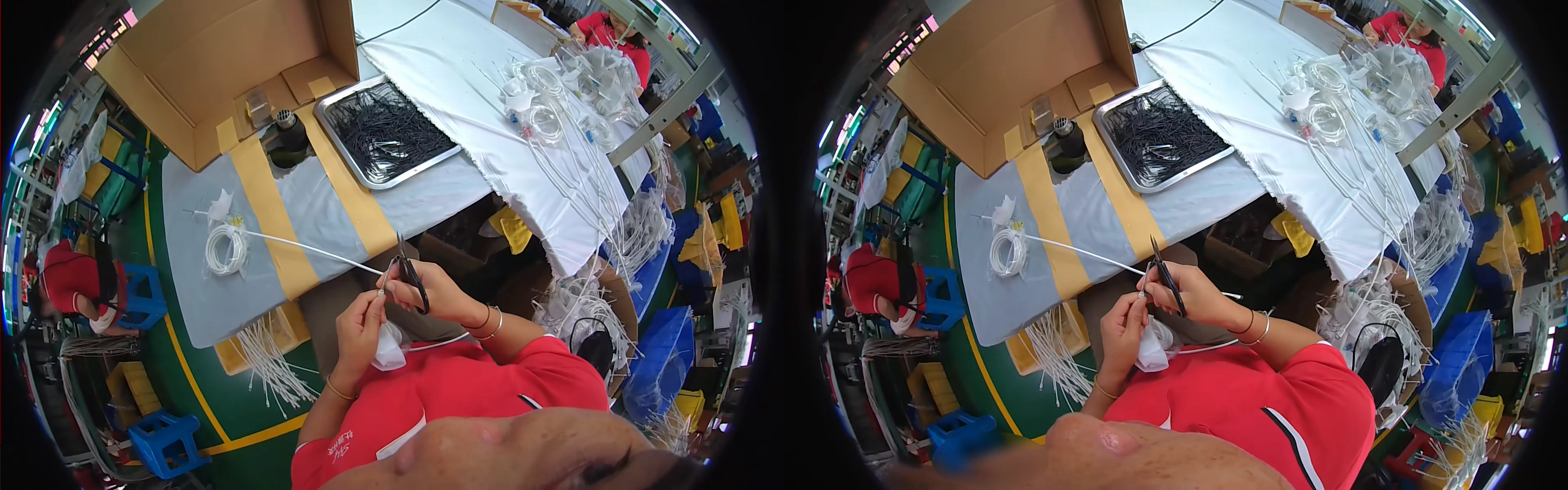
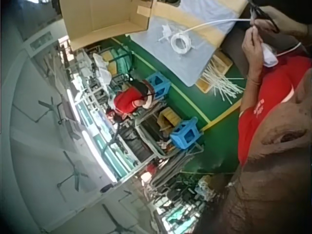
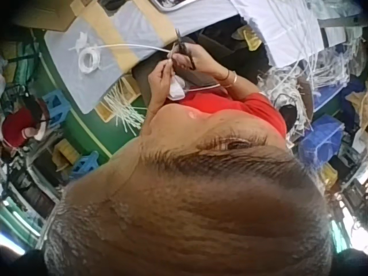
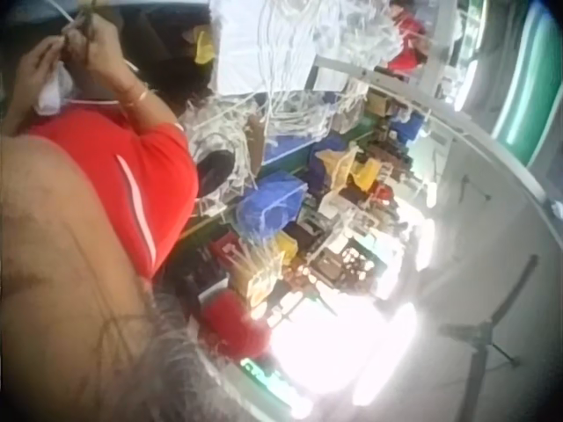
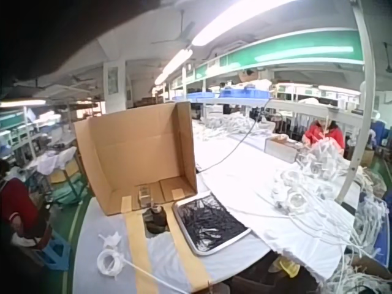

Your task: Assembling and cutting wire harnesses at an electronics factory workbench.

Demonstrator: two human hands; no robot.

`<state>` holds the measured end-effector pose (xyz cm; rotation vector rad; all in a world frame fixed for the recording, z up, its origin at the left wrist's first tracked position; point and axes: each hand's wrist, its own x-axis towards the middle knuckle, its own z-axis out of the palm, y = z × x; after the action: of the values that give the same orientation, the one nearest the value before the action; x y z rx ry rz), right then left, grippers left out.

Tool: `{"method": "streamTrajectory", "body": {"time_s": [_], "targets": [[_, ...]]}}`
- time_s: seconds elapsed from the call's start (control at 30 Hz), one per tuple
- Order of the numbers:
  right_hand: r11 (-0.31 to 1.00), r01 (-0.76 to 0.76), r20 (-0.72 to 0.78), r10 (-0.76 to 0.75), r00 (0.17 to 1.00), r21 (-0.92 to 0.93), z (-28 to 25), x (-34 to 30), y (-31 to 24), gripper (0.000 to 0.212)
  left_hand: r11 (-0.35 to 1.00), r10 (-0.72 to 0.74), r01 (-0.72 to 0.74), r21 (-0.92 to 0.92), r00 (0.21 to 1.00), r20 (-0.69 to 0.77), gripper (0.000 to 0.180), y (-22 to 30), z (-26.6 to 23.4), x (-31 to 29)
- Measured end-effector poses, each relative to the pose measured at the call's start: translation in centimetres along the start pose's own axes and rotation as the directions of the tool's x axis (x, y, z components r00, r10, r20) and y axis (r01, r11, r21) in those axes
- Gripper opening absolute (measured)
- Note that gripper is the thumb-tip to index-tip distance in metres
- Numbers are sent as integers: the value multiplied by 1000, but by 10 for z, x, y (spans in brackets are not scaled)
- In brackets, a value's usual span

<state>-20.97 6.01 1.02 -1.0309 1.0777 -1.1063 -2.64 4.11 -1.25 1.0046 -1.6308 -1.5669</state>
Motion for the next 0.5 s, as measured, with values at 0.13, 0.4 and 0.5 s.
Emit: {"method": "streamTrajectory", "body": {"time_s": [0.13,0.4,0.5], "targets": [[998,-29,-9,30,1000,49,-3,1,0,20,989,115,-109,99,992,-56,20,-2,2,0],[949,-198,300,120,946,245,-14,-5,-3,18,893,-85,270,-360,887,455,24,3,-24,0],[925,-223,436,71,897,308,-12,-6,2,20,766,-127,476,-432,771,624,24,4,-28,1]]}}
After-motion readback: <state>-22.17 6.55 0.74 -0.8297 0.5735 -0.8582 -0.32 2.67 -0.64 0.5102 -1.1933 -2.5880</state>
